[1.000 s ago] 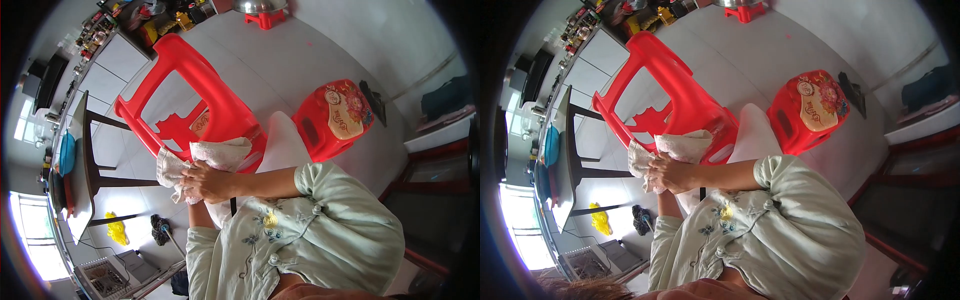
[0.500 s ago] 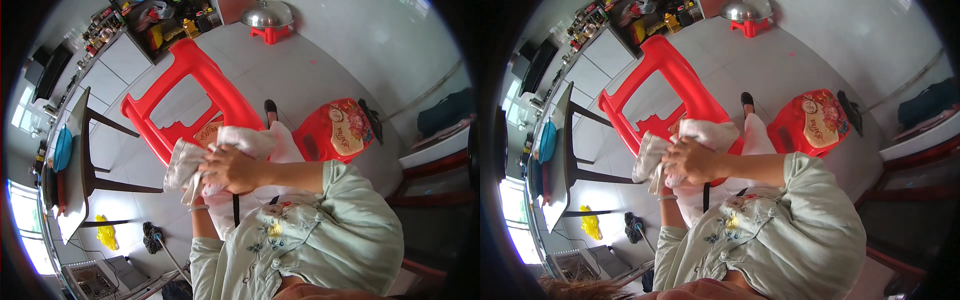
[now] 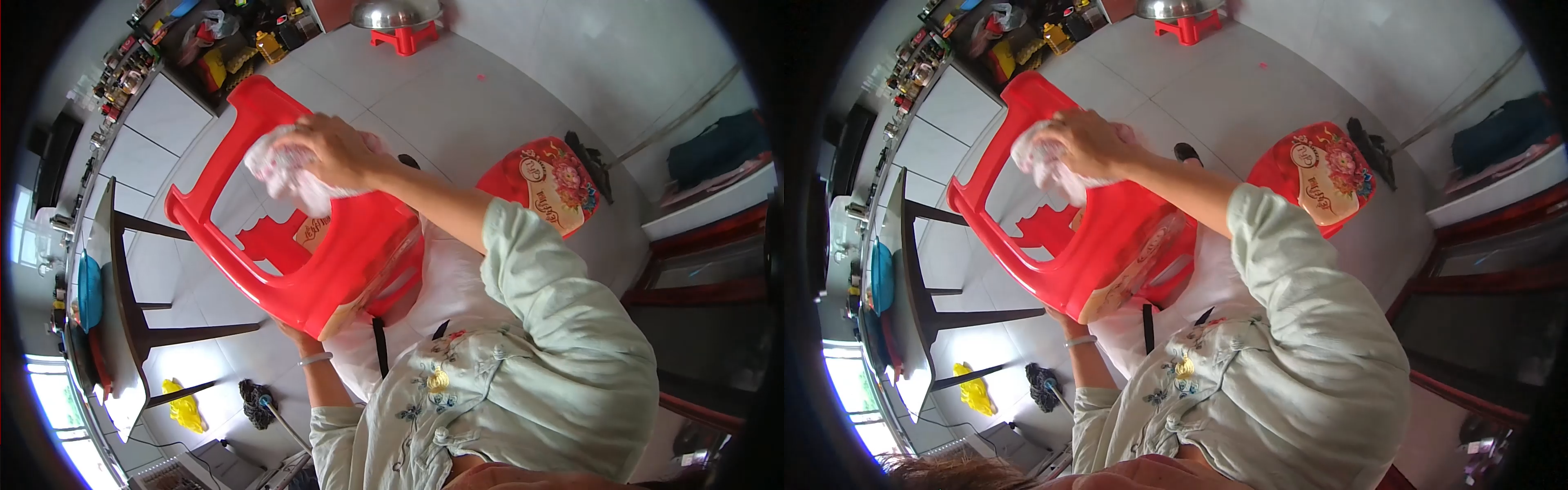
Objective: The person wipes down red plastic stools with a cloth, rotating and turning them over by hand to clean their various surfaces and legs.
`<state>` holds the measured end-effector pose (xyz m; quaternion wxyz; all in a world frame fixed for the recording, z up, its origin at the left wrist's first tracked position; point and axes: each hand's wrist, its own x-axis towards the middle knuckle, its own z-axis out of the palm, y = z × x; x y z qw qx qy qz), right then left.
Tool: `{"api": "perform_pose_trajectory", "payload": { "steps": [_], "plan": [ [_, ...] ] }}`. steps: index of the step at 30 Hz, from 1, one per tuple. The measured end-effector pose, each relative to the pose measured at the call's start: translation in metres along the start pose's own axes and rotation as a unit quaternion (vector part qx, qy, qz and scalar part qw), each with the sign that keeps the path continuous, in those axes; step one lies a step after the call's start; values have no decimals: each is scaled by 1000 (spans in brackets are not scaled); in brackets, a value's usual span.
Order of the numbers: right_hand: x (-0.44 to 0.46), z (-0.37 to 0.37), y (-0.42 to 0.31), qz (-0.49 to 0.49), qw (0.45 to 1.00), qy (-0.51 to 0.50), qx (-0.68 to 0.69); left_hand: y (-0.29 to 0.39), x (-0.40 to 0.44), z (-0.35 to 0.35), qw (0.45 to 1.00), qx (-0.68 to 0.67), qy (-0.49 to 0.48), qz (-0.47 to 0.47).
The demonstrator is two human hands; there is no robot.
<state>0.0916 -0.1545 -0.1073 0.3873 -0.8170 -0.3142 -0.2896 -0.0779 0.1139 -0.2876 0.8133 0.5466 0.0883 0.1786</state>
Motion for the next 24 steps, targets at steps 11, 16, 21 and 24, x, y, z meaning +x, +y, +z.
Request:
{"api": "perform_pose_trajectory", "payload": {
  "steps": [11,16,21,24],
  "plan": [
    [22,27,44,-5,998,36,-59,3,-5,14,999,-34,-18,-17],
    [-27,-7,11,19,998,-46,-36,12,-11,29,991,-106,-15,-75],
    [-73,-30,-26,12,1000,-20,7,8,-16,15,993,-90,-29,-74],
    [-75,-36,-22,3,997,-31,71,-4,-8,-3,999,-22,-34,-17]
  ]
}}
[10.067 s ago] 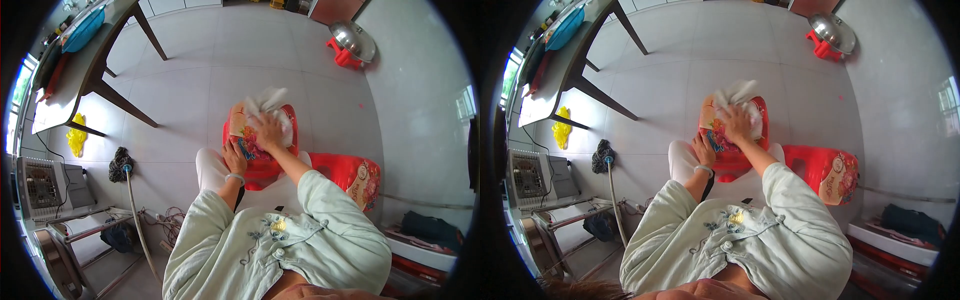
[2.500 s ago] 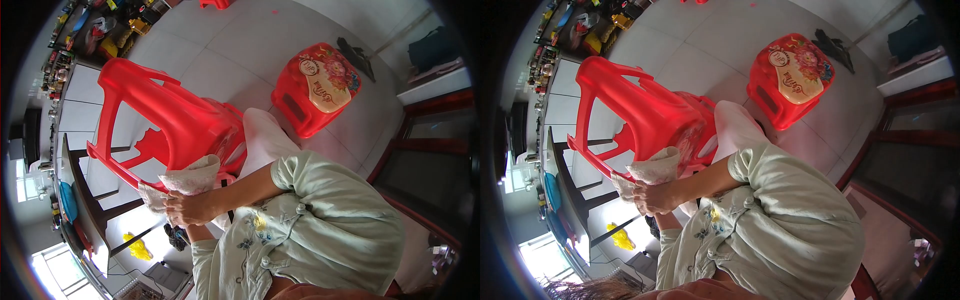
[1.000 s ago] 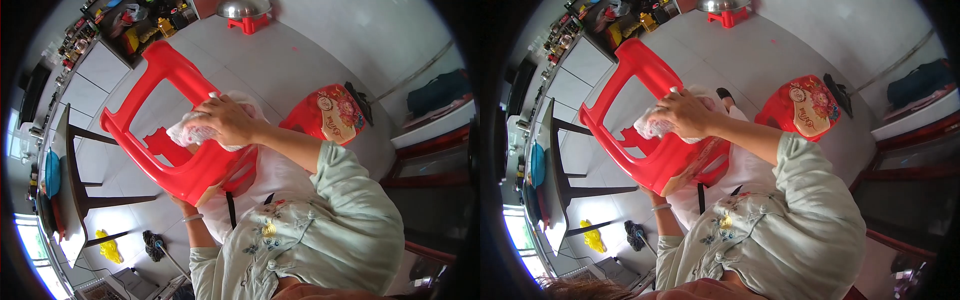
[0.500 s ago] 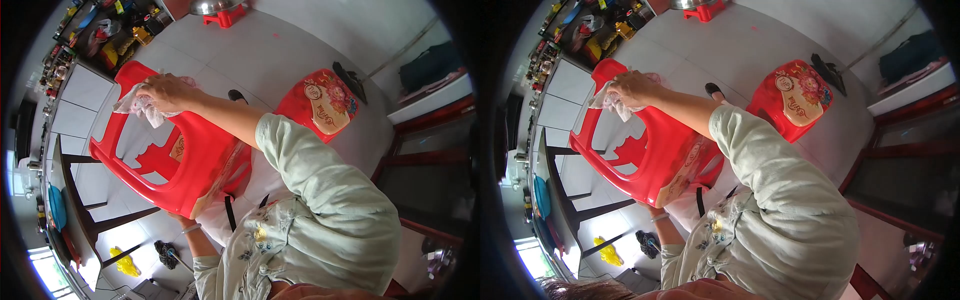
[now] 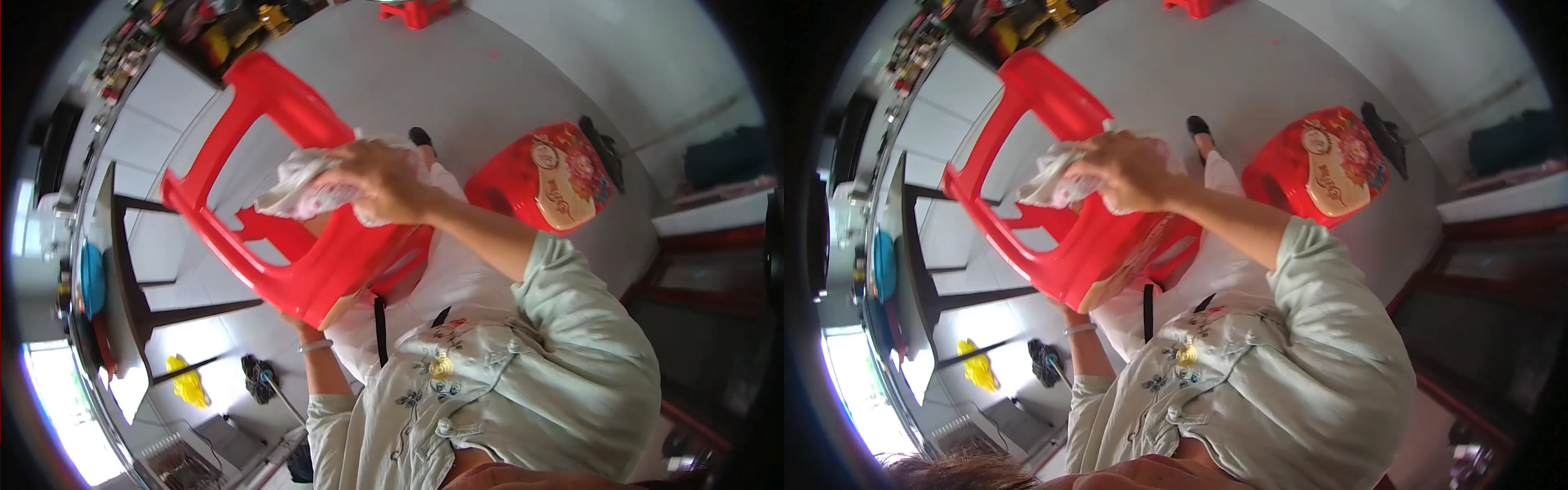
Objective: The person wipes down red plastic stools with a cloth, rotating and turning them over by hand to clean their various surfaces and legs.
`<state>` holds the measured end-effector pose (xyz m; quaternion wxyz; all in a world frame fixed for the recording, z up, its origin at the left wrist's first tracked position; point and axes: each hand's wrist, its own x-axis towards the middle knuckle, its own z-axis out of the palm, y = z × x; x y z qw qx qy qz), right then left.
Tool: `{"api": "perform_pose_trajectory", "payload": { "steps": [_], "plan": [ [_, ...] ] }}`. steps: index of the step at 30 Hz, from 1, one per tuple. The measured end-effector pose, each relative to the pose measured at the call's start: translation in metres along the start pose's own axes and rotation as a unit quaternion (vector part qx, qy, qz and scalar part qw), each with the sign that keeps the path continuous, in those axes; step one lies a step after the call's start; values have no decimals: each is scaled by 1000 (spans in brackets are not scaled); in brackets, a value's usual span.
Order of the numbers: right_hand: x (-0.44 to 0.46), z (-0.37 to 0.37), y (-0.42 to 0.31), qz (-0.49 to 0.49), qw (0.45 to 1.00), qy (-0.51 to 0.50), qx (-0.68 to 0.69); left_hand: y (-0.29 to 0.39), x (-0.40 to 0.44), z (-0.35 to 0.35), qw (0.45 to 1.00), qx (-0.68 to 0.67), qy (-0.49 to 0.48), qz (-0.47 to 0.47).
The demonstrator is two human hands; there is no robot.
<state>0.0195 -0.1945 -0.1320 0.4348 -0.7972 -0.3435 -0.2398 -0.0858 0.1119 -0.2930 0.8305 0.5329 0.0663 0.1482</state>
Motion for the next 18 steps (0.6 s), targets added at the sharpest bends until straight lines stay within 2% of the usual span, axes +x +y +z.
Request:
{"api": "perform_pose_trajectory", "payload": {
  "steps": [2,3,4,6,7,8,10,12,13,14,16,17,18],
  "plan": [
    [14,-4,17,16,991,-9,135,-9,7,-13,1000,13,5,21],
    [19,-6,14,141,928,11,344,-14,10,-19,999,9,14,33],
    [30,-13,14,228,879,51,416,-20,14,-24,999,18,24,37],
    [58,-28,15,269,810,177,489,-19,19,-24,998,19,40,52],
    [72,-49,5,341,822,175,421,-17,16,-18,998,4,54,36],
    [85,-46,14,327,800,235,444,-15,13,-13,998,-11,67,19],
    [110,-37,23,159,829,304,442,-13,12,-6,998,-19,61,21],
    [128,-15,46,107,903,292,296,-7,11,1,998,-24,52,22],
    [131,1,60,124,942,239,201,-3,11,6,998,-34,53,10],
    [135,15,68,2,979,203,33,1,11,12,998,-43,54,-2],
    [138,56,108,23,998,-44,-44,14,6,30,998,-32,59,3],
    [147,60,112,23,998,-49,-40,17,5,35,998,-16,62,3],
    [158,66,114,52,992,-67,-92,16,7,33,997,-15,70,2]
  ]
}}
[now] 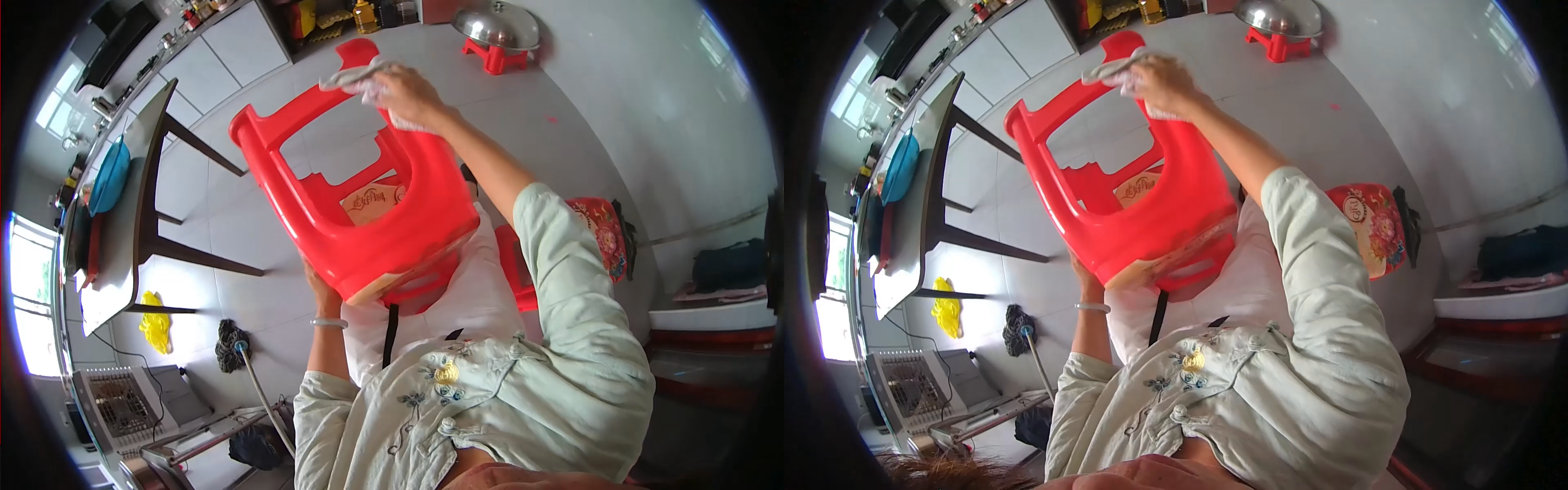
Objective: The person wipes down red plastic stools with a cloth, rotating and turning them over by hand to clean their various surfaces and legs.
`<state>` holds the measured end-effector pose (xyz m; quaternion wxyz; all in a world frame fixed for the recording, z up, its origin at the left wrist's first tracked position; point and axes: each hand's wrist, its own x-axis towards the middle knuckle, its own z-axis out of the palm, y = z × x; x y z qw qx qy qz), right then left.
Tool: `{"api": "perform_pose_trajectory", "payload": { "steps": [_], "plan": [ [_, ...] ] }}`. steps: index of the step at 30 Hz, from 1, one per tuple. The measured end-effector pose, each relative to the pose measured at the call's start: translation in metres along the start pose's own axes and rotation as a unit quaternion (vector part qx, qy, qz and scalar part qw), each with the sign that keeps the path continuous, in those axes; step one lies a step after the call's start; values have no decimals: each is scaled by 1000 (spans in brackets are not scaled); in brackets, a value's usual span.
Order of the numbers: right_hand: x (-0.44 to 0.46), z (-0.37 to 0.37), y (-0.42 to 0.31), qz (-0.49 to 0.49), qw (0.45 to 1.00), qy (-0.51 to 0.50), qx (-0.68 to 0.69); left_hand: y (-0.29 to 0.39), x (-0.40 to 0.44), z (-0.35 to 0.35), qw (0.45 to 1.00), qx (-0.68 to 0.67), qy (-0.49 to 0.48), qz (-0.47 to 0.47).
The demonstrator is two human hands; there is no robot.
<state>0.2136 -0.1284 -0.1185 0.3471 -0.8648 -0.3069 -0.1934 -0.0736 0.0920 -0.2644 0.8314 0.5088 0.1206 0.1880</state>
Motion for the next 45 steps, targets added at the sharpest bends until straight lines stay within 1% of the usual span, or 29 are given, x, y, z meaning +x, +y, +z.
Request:
{"api": "perform_pose_trajectory", "payload": {
  "steps": [1,3,4,5,7,10,11,12,13,14,15,17,18,20,21,22,23,24,26,27,28,29,33,35,39,41,42,44,45],
  "plan": [
    [13,3,0,29,998,-18,-52,-2,4,-2,1000,-15,5,-18],
    [38,6,5,63,995,-11,-74,-11,8,-15,999,-31,14,-32],
    [52,9,14,74,994,-8,-80,-22,11,-27,999,-21,-30,-31],
    [62,15,26,54,994,18,-94,-27,12,-35,997,-12,-71,-27],
    [73,19,25,37,989,68,-123,-27,5,-26,999,6,-39,7],
    [87,27,24,54,986,-77,-137,-23,7,-28,998,44,-20,34],
    [90,26,22,46,986,-80,-137,-23,8,-28,997,61,-35,31],
    [92,25,20,96,975,-113,-166,-23,9,-29,997,56,-29,36],
    [95,22,16,145,959,-144,-195,-19,7,-26,961,238,-30,136],
    [97,20,13,137,960,-146,-194,-15,4,-24,882,412,-27,227],
    [99,16,10,134,957,-140,-216,-11,2,-21,882,412,-20,229],
    [96,17,7,118,955,-88,-258,-5,-1,-16,923,353,-4,155],
    [93,20,5,116,956,-85,-257,-8,2,-22,922,353,-3,159],
    [87,25,4,57,952,-69,-292,-13,7,-28,840,465,-51,276],
    [86,26,5,25,946,-73,-315,-19,7,-28,840,463,-53,277],
    [86,22,6,25,945,-73,-317,-12,3,-17,916,347,-40,197],
    [85,19,6,14,949,-89,-302,-8,0,-12,968,222,-26,111],
    [82,16,4,3,952,-106,-287,-13,2,-19,969,222,-27,110],
    [69,11,7,-12,954,-107,-280,-21,9,-30,852,446,-13,273],
    [61,6,8,-31,955,-107,-273,-26,9,-33,854,443,-13,273],
    [52,2,9,-33,954,-108,-277,-23,9,-25,933,308,-4,188],
    [39,-3,9,-60,957,-93,-268,-20,7,-18,982,162,7,96],
    [-20,-24,-4,-110,963,-57,-238,-10,5,-11,991,124,-21,51],
    [-49,-37,-18,-128,966,-43,-222,3,1,1,973,201,-44,106],
    [-104,-58,-49,-111,966,-38,-228,15,0,7,966,236,-39,99],
    [-127,-67,-61,-90,973,-32,-211,20,-4,11,988,150,-33,26],
    [-138,-70,-62,-89,972,-31,-213,19,-3,14,988,148,-34,26],
    [-156,-75,-61,-96,986,-12,-133,15,-1,19,996,-73,29,-51],
    [-164,-82,-67,-83,990,-24,-112,16,-3,21,996,-75,30,-48]
  ]
}}
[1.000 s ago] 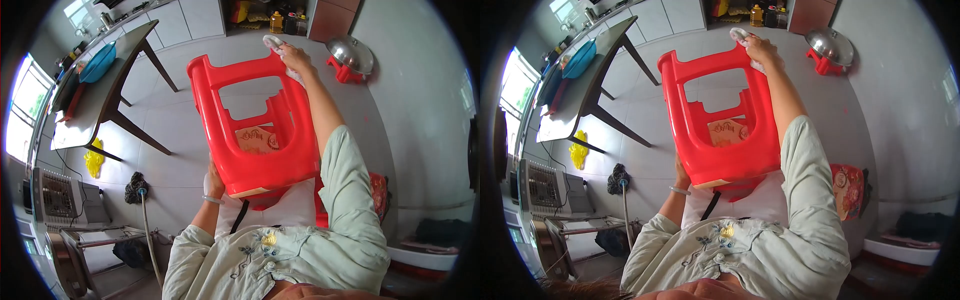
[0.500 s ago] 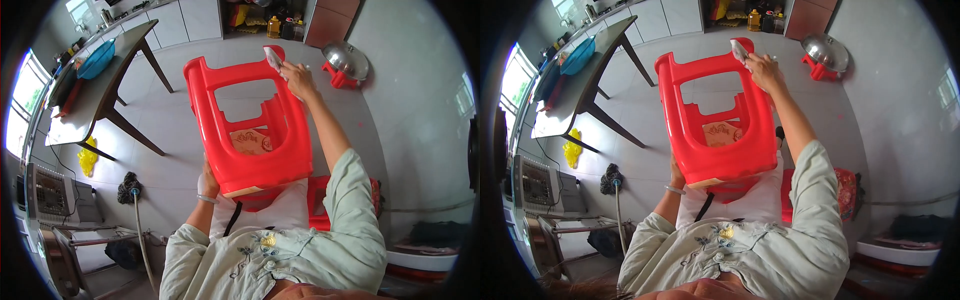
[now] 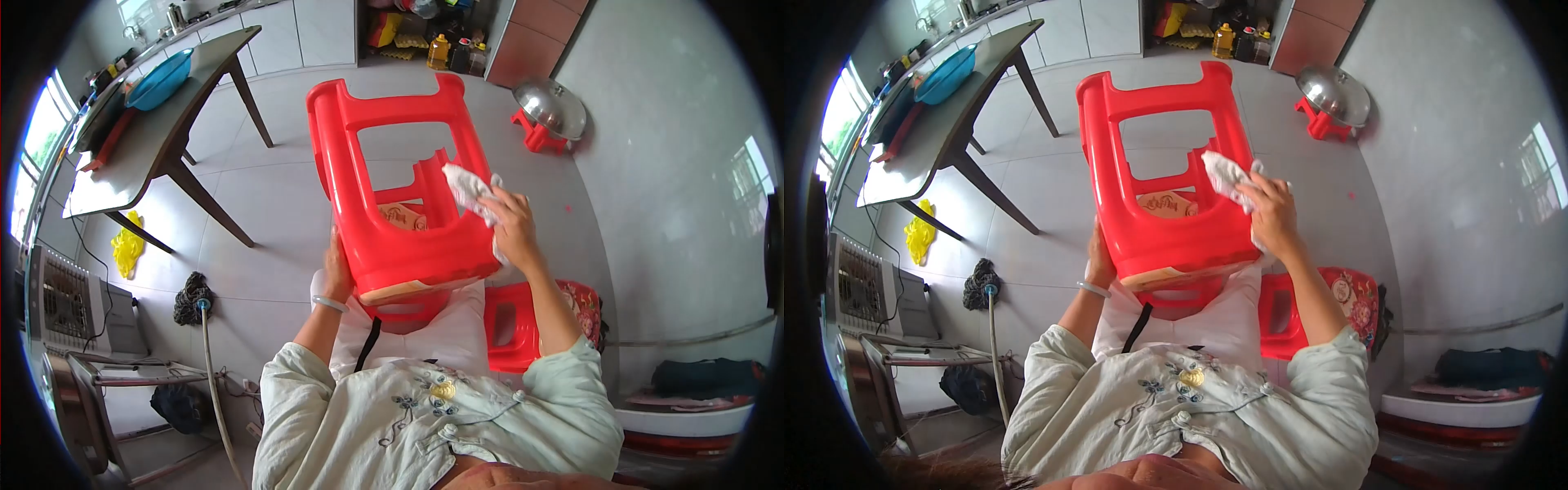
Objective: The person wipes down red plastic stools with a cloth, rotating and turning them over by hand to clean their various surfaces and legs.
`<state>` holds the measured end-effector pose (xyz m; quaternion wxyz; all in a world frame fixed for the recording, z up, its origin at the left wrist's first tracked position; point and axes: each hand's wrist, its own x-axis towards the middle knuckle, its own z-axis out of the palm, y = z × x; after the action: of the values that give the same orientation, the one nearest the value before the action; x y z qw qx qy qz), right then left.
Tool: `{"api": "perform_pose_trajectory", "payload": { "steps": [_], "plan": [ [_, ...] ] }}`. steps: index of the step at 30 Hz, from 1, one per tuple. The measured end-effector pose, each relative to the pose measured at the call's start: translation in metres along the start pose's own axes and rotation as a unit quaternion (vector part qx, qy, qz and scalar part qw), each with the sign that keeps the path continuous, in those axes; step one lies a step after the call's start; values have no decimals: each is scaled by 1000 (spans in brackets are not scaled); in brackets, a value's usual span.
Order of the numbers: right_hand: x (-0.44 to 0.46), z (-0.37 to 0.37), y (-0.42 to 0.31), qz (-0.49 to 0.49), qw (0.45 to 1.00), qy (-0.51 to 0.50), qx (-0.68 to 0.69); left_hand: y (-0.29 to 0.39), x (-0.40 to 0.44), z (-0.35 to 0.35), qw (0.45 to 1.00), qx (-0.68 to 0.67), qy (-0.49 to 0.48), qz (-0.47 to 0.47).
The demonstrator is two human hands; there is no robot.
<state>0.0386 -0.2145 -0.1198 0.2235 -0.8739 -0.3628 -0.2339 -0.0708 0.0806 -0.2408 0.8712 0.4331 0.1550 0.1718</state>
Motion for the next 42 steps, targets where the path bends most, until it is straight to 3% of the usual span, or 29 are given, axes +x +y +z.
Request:
{"api": "perform_pose_trajectory", "payload": {
  "steps": [7,9,12,14,15,17,19,21,22,25,27,28,30,33,35,37,42],
  "plan": [
    [-8,-42,-55,-45,981,-153,113,12,-12,8,999,43,8,6],
    [19,-43,-41,-37,975,-136,172,14,-11,6,998,69,3,5],
    [78,-37,-16,49,953,-37,296,21,-13,12,988,142,13,52],
    [122,-27,1,58,954,54,290,19,-18,12,972,204,42,108],
    [143,-19,5,102,947,80,295,17,-15,10,972,203,46,109],
    [180,2,10,143,938,102,300,12,-7,5,990,131,41,21],
    [204,52,25,90,968,101,212,12,-4,1,988,150,32,6],
    [207,118,47,-9,999,23,32,3,0,-1,985,171,32,18],
    [204,122,22,-64,993,52,-86,-3,4,-1,986,159,47,28],
    [203,128,-60,-140,990,0,-29,-11,8,-8,977,205,50,5],
    [206,140,-97,-251,967,24,-40,-9,6,-4,981,183,66,6],
    [211,145,-107,-253,967,21,-37,-10,6,-4,982,176,65,11],
    [227,157,-119,-275,956,-104,15,-14,6,-4,983,167,71,22],
    [260,180,-126,-264,947,-183,16,-20,8,-8,983,171,62,26],
    [279,196,-128,-258,949,-177,-42,-7,3,-2,980,187,60,16],
    [294,203,-133,-153,964,-198,-86,4,1,3,964,261,47,4],
    [286,212,-148,-183,946,-231,-137,-1,3,1,963,262,60,-6]
  ]
}}
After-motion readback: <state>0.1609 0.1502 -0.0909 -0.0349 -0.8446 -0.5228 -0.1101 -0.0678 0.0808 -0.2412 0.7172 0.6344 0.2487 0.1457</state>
